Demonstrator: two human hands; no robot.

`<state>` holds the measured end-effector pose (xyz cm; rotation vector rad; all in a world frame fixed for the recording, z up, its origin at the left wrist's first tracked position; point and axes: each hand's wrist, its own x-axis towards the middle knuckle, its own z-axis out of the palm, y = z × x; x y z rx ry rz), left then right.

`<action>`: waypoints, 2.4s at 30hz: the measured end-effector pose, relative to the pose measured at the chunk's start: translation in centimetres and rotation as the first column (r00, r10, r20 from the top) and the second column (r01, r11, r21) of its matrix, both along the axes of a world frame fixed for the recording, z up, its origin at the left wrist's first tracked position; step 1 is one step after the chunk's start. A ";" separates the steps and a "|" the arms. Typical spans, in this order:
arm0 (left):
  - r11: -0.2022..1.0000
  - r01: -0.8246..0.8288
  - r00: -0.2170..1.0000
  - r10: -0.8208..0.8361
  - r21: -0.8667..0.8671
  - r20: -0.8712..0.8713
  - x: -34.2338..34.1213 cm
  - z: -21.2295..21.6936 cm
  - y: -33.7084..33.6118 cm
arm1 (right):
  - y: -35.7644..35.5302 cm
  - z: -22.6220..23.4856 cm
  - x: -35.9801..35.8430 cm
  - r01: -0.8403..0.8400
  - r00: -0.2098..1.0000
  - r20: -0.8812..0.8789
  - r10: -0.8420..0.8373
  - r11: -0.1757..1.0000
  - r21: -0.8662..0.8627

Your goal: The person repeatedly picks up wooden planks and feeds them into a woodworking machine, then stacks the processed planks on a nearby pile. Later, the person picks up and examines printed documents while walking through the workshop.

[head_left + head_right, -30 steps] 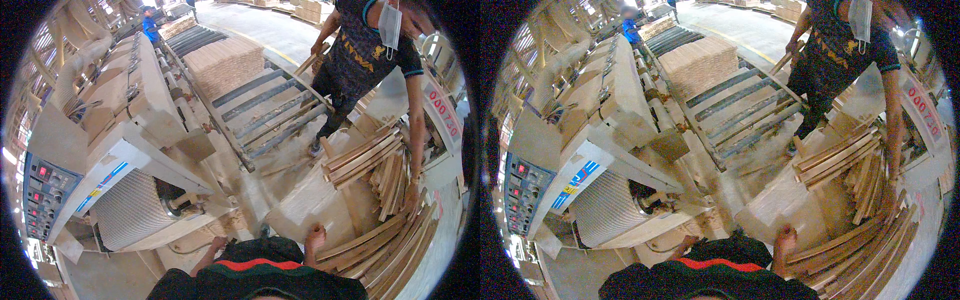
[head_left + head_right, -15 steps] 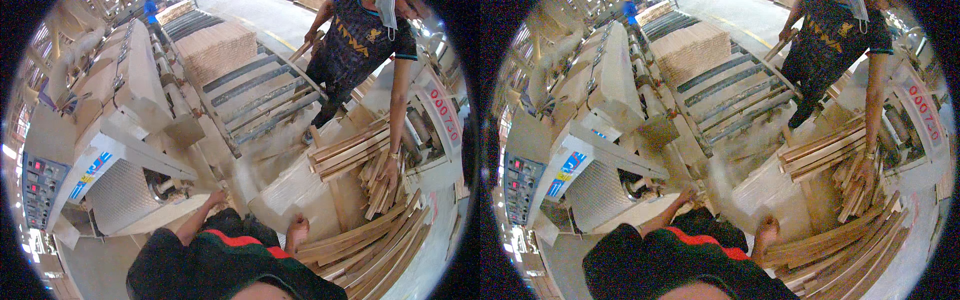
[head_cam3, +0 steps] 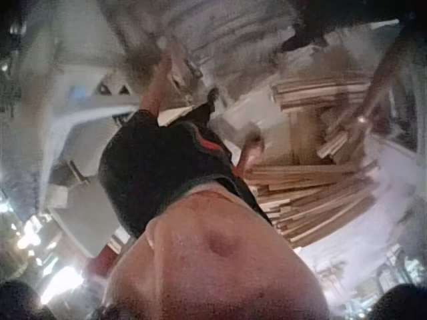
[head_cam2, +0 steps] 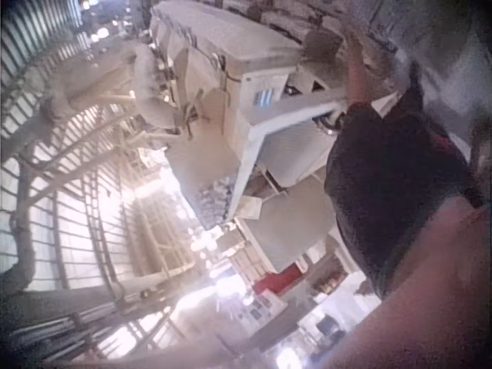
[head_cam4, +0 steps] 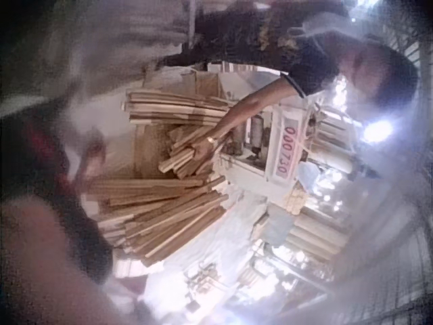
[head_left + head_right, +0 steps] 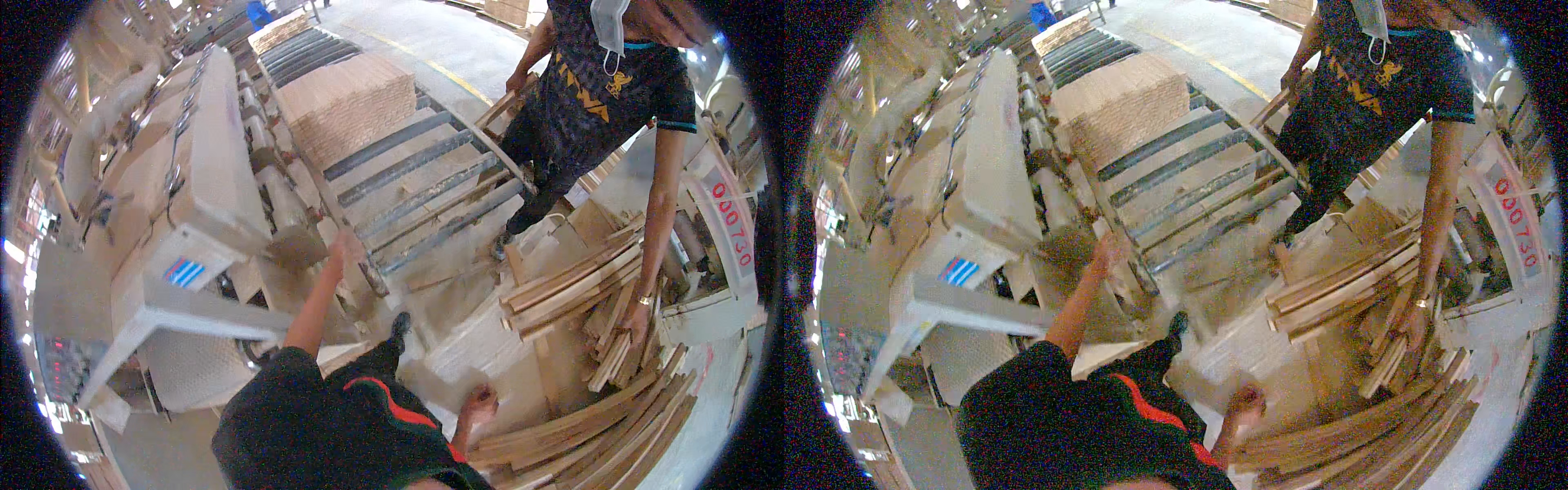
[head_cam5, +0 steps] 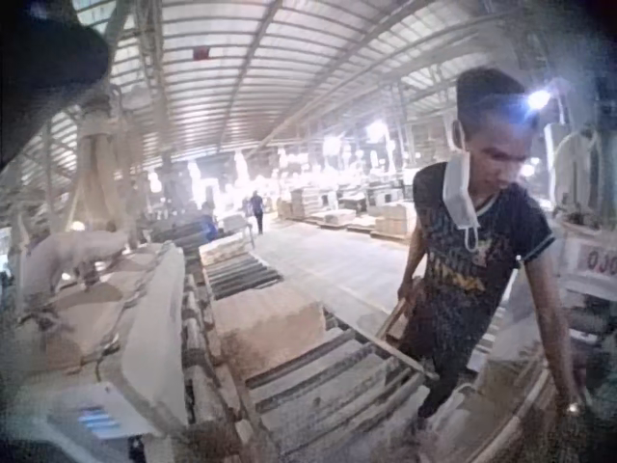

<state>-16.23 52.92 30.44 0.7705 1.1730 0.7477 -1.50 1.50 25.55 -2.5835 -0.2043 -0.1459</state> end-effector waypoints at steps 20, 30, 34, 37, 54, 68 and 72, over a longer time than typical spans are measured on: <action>0.888 0.437 0.680 -0.429 -0.142 -0.595 -6.5 -23.4 6.2 | 1.0 -3.6 0.5 0.203 0.969 0.181 -0.170 0.963 -0.179; 1.000 0.000 0.980 0.003 0.015 -0.200 -7.5 -11.9 8.0 | 2.6 -0.1 0.2 0.102 0.983 0.143 -0.113 0.991 0.086; 0.983 -0.184 0.982 0.183 -0.011 -0.034 -6.1 -7.1 17.4 | 5.6 2.0 2.0 -0.088 0.990 0.124 0.070 0.984 0.152; 0.931 -0.307 0.950 0.287 0.196 0.121 -7.1 -7.2 25.2 | 14.6 8.5 4.8 -0.308 0.950 0.039 0.310 0.905 0.292; 0.848 -0.355 0.859 0.129 0.394 0.496 -4.6 -8.1 47.0 | 87.3 2.0 35.7 -0.613 0.387 -0.030 0.922 0.281 0.739; 0.845 -0.403 0.900 0.296 0.351 0.319 -5.4 -11.1 43.7 | 102.8 -3.5 35.4 -0.325 0.237 -0.057 0.970 0.134 0.936; 0.848 -0.400 0.904 0.303 0.347 0.302 -5.0 -11.5 43.0 | 102.0 -4.1 35.9 -0.255 0.224 -0.094 0.970 0.151 0.955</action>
